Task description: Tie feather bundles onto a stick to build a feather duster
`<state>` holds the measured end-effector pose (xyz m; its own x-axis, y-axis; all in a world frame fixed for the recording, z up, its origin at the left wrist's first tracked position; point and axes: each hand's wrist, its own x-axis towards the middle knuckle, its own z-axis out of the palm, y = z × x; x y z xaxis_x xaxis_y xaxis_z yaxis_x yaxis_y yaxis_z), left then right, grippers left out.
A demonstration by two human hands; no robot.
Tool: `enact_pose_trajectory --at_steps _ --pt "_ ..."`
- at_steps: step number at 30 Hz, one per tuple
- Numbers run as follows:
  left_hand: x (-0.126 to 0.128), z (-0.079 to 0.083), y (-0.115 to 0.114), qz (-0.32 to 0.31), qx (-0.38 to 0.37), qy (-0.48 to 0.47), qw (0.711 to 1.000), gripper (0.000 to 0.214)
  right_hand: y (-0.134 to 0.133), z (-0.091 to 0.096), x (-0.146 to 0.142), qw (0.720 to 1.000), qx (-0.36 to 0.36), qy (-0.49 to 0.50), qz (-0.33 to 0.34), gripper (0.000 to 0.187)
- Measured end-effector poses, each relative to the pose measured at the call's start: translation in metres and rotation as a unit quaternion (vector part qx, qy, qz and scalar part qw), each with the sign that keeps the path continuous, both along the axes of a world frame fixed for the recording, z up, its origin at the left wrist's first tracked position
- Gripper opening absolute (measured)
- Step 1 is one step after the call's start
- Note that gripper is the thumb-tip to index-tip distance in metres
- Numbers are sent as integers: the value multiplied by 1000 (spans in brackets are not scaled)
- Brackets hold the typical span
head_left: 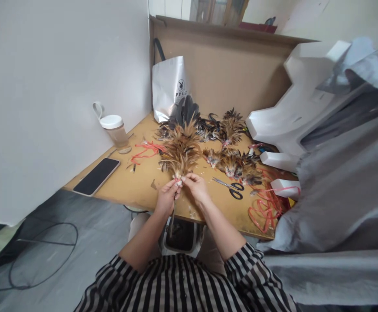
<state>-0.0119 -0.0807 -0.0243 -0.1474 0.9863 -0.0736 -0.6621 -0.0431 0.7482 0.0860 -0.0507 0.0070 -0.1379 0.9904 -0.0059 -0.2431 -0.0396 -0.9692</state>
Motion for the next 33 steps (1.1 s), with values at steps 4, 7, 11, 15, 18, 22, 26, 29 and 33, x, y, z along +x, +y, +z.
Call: enact_pose_trajectory --at_steps 4,7,11,15,18,22,26,29,33 --pt "1 -1 0 10 0 4 1000 23 1 -3 -2 1000 5 -9 21 27" --pt "0 -3 1 8 4 -9 1000 22 2 -7 -3 999 19 -26 8 24" --pt "1 -3 0 23 24 -19 999 21 5 -11 -3 998 39 -52 0 21" --pt "2 0 -2 25 27 36 999 24 8 -12 -3 995 48 -86 -14 19" --pt "3 0 -2 23 19 77 997 25 8 -12 -4 995 39 -87 -13 19" --pt "4 -4 -1 19 9 94 995 26 7 -12 -5 997 22 -70 4 21" --pt "5 -5 -1 18 -4 96 995 28 7 -14 -4 999 3 -43 23 24" --pt "6 -4 -2 23 -13 94 995 28 9 -14 0 998 -23 -32 48 28" --pt "5 -3 -4 20 -20 97 995 27 15 -15 9 996 -19 -33 87 30"
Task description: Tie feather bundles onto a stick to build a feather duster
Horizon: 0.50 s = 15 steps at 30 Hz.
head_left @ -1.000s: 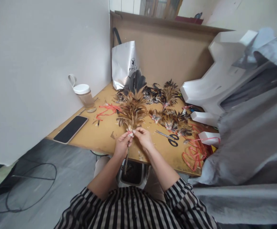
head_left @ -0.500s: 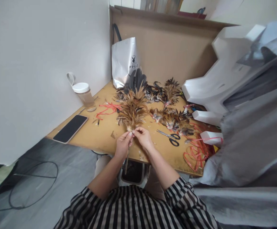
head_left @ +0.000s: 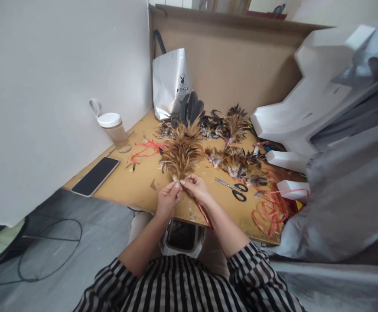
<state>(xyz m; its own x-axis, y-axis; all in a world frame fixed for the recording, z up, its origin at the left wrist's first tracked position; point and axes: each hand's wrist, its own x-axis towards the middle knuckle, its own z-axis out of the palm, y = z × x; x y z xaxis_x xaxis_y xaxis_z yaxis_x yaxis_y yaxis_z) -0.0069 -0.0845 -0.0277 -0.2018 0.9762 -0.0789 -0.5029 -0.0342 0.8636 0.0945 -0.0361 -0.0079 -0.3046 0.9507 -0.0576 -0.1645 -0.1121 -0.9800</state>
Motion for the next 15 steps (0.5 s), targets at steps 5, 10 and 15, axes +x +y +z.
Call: enact_pose_trajectory --at_steps 5,10,15 --pt "1 5 -2 0 -17 19 1000 29 5 -4 5 1000 25 -13 -4 31" --pt "0 10 -3 -13 -14 26 999 26 7 -10 2 1000 17 -12 -13 32" --pt "-2 15 -5 -34 -24 17 999 27 4 -7 0 1000 13 16 3 31"
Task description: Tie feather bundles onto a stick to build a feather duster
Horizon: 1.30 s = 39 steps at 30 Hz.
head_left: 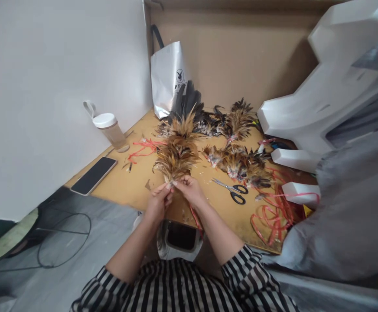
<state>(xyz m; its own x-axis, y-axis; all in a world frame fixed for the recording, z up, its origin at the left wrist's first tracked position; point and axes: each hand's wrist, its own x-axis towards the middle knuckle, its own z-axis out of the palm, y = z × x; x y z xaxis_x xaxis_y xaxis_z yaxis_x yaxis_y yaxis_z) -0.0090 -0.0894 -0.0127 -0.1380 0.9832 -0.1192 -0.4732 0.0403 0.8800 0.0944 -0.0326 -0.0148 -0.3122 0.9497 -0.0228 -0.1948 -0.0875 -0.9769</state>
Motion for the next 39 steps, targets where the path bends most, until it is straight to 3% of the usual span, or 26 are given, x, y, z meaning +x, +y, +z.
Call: enact_pose_trajectory --at_steps 4,9,13,19,24,28,32,39 --pt "-4 4 -5 -1 -4 -16 1000 28 -7 7 0 999 27 -31 -5 28" --pt "-11 9 -14 12 7 14 1000 29 -13 10 3 995 74 -50 42 24" --pt "-14 11 -24 56 17 53 997 30 -18 11 6 989 90 -68 101 25" --pt "-9 8 -32 137 40 179 973 27 -30 16 9 978 146 -68 133 21" --pt "-6 10 -33 184 109 282 935 12 -43 13 6 979 184 -59 70 21" --pt "-8 17 -34 167 153 352 908 11 -55 14 4 975 209 -81 4 23" --pt "-16 22 -35 154 185 409 880 14 -61 20 4 974 204 -96 -2 20" --pt "-27 26 -34 154 212 392 882 19 -64 22 -8 977 167 -106 -81 17"
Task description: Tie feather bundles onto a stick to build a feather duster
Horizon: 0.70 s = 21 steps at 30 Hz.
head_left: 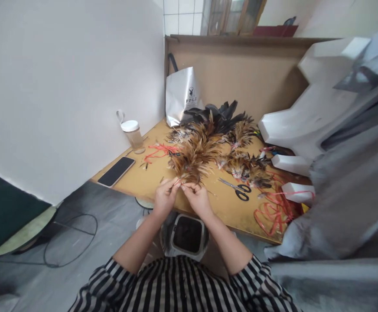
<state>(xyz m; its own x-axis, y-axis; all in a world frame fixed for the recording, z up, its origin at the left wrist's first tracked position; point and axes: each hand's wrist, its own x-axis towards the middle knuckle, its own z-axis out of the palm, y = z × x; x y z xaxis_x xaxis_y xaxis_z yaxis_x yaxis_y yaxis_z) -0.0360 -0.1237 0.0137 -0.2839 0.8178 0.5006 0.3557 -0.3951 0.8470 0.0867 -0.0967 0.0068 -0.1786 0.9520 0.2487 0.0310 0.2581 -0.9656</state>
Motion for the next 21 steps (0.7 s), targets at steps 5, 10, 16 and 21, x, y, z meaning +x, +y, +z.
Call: enact_pose_trajectory --at_steps 5,10,16,21 --pt "-6 -2 0 -6 19 -6 1000 19 -3 0 -11 997 26 -38 -61 19" --pt "-19 -13 5 -1 30 62 998 26 2 -2 -26 995 18 -71 -63 21" --pt "-27 -24 16 19 42 137 990 36 9 -5 -50 994 -28 18 -104 18" --pt "-19 -20 19 -7 73 154 985 40 12 -6 -53 981 -62 99 -153 17"
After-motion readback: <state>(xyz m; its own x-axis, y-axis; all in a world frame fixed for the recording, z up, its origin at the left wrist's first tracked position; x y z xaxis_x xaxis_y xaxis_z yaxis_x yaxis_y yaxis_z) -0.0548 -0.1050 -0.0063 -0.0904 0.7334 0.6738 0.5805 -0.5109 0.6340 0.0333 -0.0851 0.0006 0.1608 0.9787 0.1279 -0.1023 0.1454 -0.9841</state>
